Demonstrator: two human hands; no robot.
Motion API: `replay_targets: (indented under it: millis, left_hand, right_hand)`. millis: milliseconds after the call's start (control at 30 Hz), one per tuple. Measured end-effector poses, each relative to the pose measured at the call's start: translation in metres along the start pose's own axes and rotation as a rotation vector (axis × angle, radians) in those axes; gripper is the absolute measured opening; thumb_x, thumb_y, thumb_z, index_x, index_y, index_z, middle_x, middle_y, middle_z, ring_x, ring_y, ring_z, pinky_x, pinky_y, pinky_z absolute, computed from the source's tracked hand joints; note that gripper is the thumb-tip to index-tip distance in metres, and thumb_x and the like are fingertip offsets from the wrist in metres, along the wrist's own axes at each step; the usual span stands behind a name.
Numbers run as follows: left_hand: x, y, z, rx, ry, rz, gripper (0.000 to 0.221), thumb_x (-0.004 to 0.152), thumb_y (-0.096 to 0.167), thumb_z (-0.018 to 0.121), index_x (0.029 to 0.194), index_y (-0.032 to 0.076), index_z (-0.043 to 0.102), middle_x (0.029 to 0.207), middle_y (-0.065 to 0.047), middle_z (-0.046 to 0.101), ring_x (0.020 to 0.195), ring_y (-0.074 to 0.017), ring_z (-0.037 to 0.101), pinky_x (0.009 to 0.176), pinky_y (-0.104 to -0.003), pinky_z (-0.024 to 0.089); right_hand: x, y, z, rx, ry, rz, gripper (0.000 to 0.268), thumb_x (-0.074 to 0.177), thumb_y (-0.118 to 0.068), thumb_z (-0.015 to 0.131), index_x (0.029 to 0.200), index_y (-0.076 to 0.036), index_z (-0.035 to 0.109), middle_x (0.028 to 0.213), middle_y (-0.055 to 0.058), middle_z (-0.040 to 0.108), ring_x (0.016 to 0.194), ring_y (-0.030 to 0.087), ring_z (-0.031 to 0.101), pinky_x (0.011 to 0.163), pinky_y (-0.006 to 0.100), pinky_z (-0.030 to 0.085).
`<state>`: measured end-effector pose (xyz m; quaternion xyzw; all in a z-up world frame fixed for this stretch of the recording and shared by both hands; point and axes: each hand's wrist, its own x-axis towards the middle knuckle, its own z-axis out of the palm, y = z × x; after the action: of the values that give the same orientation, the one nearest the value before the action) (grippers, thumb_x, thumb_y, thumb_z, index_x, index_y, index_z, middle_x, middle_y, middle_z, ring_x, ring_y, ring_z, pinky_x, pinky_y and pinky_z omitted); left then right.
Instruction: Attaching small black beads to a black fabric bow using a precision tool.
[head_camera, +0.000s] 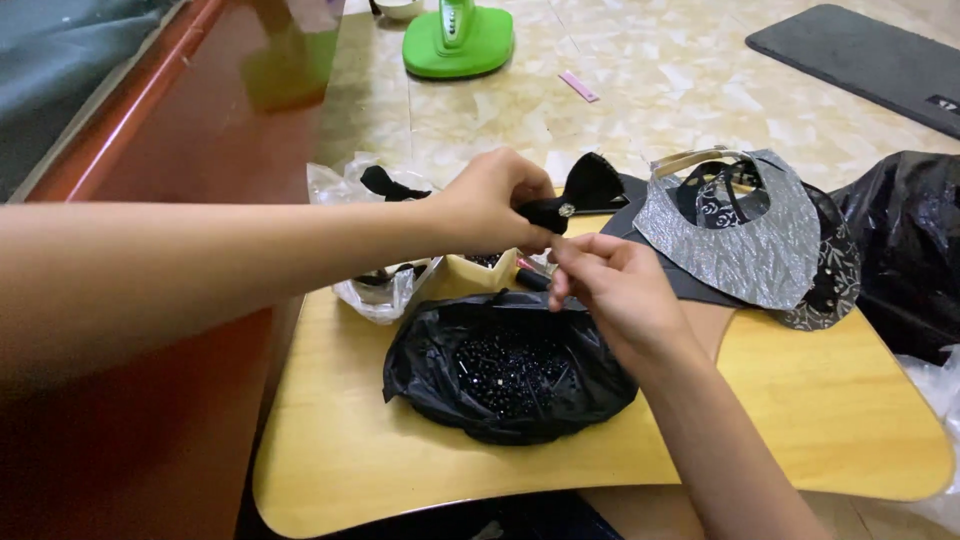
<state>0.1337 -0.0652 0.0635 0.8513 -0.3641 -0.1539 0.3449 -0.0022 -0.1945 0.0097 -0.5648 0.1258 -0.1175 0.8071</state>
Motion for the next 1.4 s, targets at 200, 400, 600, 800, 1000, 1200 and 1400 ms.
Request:
replay_targets:
  millis: [200, 400, 600, 800, 1000, 1200, 1400]
  left_hand:
    - [-0.02, 0.007, -0.03, -0.04, -0.055, 0.033, 0.022, 0.07, 0.007, 0.081, 0.091, 0.012, 0.078, 0.071, -0.006, 0.077, 0.065, -0.0146, 0.076, 0.074, -0.025, 0.06]
    - [-0.025, 0.002, -0.045, -0.025, -0.046, 0.071, 0.02, 0.071, 0.008, 0.085, 0.09, 0.012, 0.078, 0.072, -0.006, 0.076, 0.065, -0.0143, 0.076, 0.074, -0.027, 0.06]
    - [-0.027, -0.004, -0.052, -0.051, -0.053, 0.069, 0.021, 0.07, 0.009, 0.086, 0.09, 0.013, 0.079, 0.073, -0.005, 0.076, 0.065, -0.0133, 0.075, 0.072, -0.025, 0.06]
    - [-0.015, 0.0, -0.045, -0.075, -0.059, 0.119, 0.023, 0.069, 0.006, 0.085, 0.09, 0.01, 0.078, 0.073, -0.006, 0.076, 0.068, -0.0143, 0.076, 0.073, -0.026, 0.061]
    - [0.012, 0.0, 0.007, -0.168, 0.005, 0.094, 0.02, 0.068, 0.005, 0.085, 0.086, 0.01, 0.078, 0.067, -0.007, 0.076, 0.059, -0.0163, 0.077, 0.063, -0.026, 0.064]
    - [0.033, 0.01, 0.045, -0.4, -0.011, 0.016, 0.025, 0.071, 0.002, 0.083, 0.095, 0.001, 0.077, 0.074, -0.017, 0.076, 0.067, -0.0223, 0.078, 0.069, -0.031, 0.067]
    - [0.064, -0.004, 0.117, -0.415, 0.054, -0.009, 0.024, 0.066, 0.025, 0.089, 0.086, 0.019, 0.078, 0.065, -0.001, 0.076, 0.068, -0.015, 0.078, 0.077, -0.026, 0.058]
  right_hand:
    - [-0.006, -0.007, 0.025, -0.009, -0.021, 0.035, 0.022, 0.095, -0.01, 0.075, 0.093, 0.011, 0.07, 0.054, 0.019, 0.059, 0.049, 0.028, 0.066, 0.059, 0.035, 0.057]
    - [-0.005, -0.015, 0.034, -0.053, -0.048, 0.019, 0.024, 0.096, -0.014, 0.075, 0.094, 0.01, 0.071, 0.054, 0.017, 0.059, 0.05, 0.025, 0.066, 0.061, 0.034, 0.058]
    - [-0.006, -0.023, 0.044, -0.063, -0.06, 0.017, 0.025, 0.096, -0.013, 0.074, 0.096, 0.011, 0.071, 0.053, 0.015, 0.057, 0.047, 0.024, 0.063, 0.06, 0.034, 0.058]
    - [-0.002, -0.016, 0.036, -0.05, -0.034, -0.015, 0.026, 0.095, -0.015, 0.077, 0.097, 0.011, 0.071, 0.054, 0.015, 0.058, 0.05, 0.022, 0.063, 0.06, 0.034, 0.059]
    - [-0.005, -0.012, 0.001, -0.07, 0.043, -0.007, 0.024, 0.098, -0.013, 0.073, 0.101, 0.01, 0.068, 0.062, 0.017, 0.062, 0.056, 0.025, 0.067, 0.07, 0.037, 0.06]
    - [-0.016, -0.013, -0.029, -0.134, 0.128, -0.141, 0.026, 0.1, -0.013, 0.071, 0.111, 0.01, 0.064, 0.072, 0.015, 0.068, 0.065, 0.023, 0.072, 0.078, 0.034, 0.061]
    - [-0.018, -0.001, -0.056, -0.257, 0.262, -0.197, 0.027, 0.103, -0.022, 0.072, 0.108, 0.003, 0.068, 0.07, 0.012, 0.069, 0.066, 0.018, 0.07, 0.074, 0.03, 0.06]
